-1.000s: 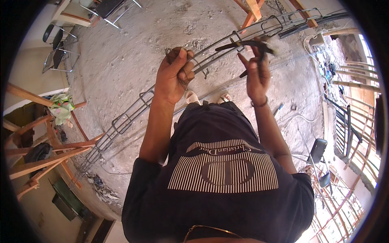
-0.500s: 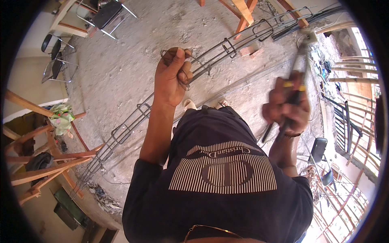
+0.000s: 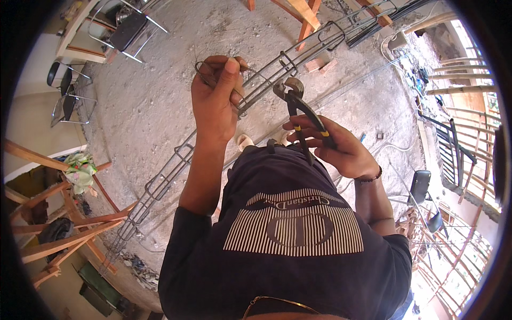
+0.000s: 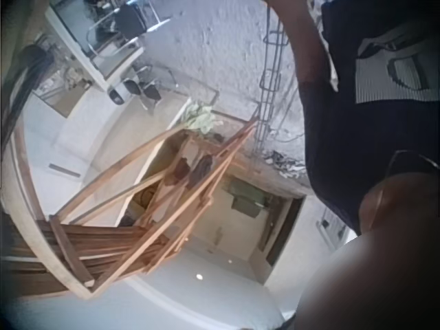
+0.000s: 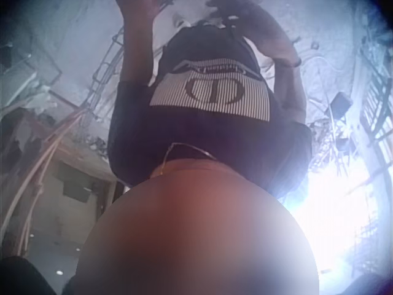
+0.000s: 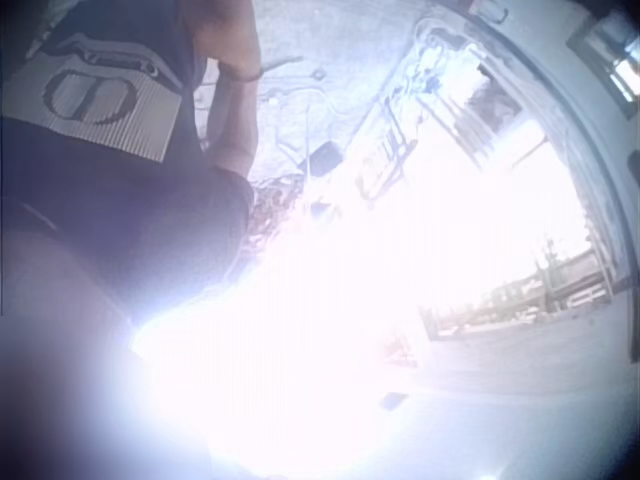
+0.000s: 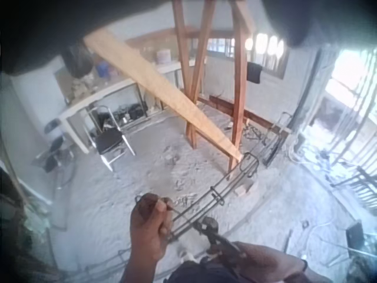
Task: The person assembles a rebar cage by hand-tying wire ties around intersecting rebar rods and then tightening them with pliers. The person repeatedly wraps wire, twists it, and uses pliers to secure each joint along the cage.
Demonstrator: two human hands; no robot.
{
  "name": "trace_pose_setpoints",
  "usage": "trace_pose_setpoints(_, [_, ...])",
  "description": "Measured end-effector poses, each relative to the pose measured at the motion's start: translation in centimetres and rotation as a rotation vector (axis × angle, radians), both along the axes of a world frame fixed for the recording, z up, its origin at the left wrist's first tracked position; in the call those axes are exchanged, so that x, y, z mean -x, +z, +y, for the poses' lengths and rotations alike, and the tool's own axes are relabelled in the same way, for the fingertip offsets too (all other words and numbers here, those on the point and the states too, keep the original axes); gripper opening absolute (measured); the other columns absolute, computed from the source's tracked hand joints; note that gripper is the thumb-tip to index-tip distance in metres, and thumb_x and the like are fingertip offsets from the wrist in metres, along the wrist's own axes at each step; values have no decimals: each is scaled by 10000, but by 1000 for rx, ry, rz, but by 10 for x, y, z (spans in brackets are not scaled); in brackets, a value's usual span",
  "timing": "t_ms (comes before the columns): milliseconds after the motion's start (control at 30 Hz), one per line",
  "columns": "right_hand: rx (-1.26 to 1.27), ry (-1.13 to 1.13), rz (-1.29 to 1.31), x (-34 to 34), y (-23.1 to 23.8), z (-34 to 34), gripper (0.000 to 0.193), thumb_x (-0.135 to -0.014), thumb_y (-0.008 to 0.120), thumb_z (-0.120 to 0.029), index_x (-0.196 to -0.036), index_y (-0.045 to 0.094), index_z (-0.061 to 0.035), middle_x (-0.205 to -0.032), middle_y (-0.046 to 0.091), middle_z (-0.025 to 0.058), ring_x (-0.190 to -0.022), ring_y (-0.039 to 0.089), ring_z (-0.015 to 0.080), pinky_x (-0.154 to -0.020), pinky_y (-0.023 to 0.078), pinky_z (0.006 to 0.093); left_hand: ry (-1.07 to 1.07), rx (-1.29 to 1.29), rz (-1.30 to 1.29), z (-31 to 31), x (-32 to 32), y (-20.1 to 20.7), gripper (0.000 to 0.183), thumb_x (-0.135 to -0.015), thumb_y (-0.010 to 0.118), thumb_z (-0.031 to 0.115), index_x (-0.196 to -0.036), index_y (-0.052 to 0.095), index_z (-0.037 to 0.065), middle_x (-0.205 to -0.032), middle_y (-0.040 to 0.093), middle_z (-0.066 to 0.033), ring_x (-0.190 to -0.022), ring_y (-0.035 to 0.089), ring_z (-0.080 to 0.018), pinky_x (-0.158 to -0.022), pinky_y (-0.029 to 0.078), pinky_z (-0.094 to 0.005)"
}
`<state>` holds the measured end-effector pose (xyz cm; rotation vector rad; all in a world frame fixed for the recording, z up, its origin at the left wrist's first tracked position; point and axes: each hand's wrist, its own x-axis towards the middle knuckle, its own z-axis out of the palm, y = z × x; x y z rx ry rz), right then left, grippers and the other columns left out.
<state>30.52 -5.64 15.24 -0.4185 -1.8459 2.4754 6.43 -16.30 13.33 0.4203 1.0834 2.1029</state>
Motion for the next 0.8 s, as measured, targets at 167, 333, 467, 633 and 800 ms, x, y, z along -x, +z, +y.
trace_pose_setpoints(167, [-21, -25, 33, -2, -4, -1, 742, -792, 401, 190, -1512, 400, 10, -1520, 472, 175, -1329, 554, 289, -1138, 441, 423, -47, -25, -59, 1, -1, -2, 138, -1009, 673, 186, -1033, 627, 58, -1024, 660, -67, -585, 429, -33, -507, 337, -199])
trace_pose_setpoints(333, [-103, -29, 41, -1, -6, 0, 712, -803, 393, 180, -1493, 435, 7, -1443, 528, 169, -1276, 581, 263, -1118, 451, 394, -22, -5, -20, -1, -2, -5, 143, -1017, 664, 204, -1034, 639, 64, -1051, 654, -60, -567, 417, -29, -507, 325, -199])
trace_pose_setpoints(467, [-136, 43, -47, 0, 1, 5, 647, -863, 400, 174, -1493, 409, 27, -1397, 555, 184, -1243, 600, 247, -1069, 480, 384, -3, -31, -25, -1, -1, -2, 139, -987, 704, 177, -1033, 633, 67, -994, 680, -59, -592, 430, -37, -508, 335, -197])
trace_pose_setpoints(633, [3, -37, -18, 3, 3, 0, 675, -816, 389, 191, -1457, 483, 1, -1315, 590, 127, -1184, 604, 210, -1051, 476, 357, 6, -16, -33, 1, -3, 1, 140, -1015, 666, 206, -1025, 633, 71, -1042, 643, -52, -577, 413, -31, -516, 328, -196])
trace_pose_setpoints(800, [-78, -23, -2, 4, -3, 1, 595, -803, 387, 200, -1350, 518, 7, -1242, 590, 114, -1156, 603, 202, -1022, 483, 358, 15, -10, -46, 3, -5, 2, 137, -1022, 656, 205, -1012, 625, 73, -1049, 635, -48, -585, 413, -32, -523, 330, -196])
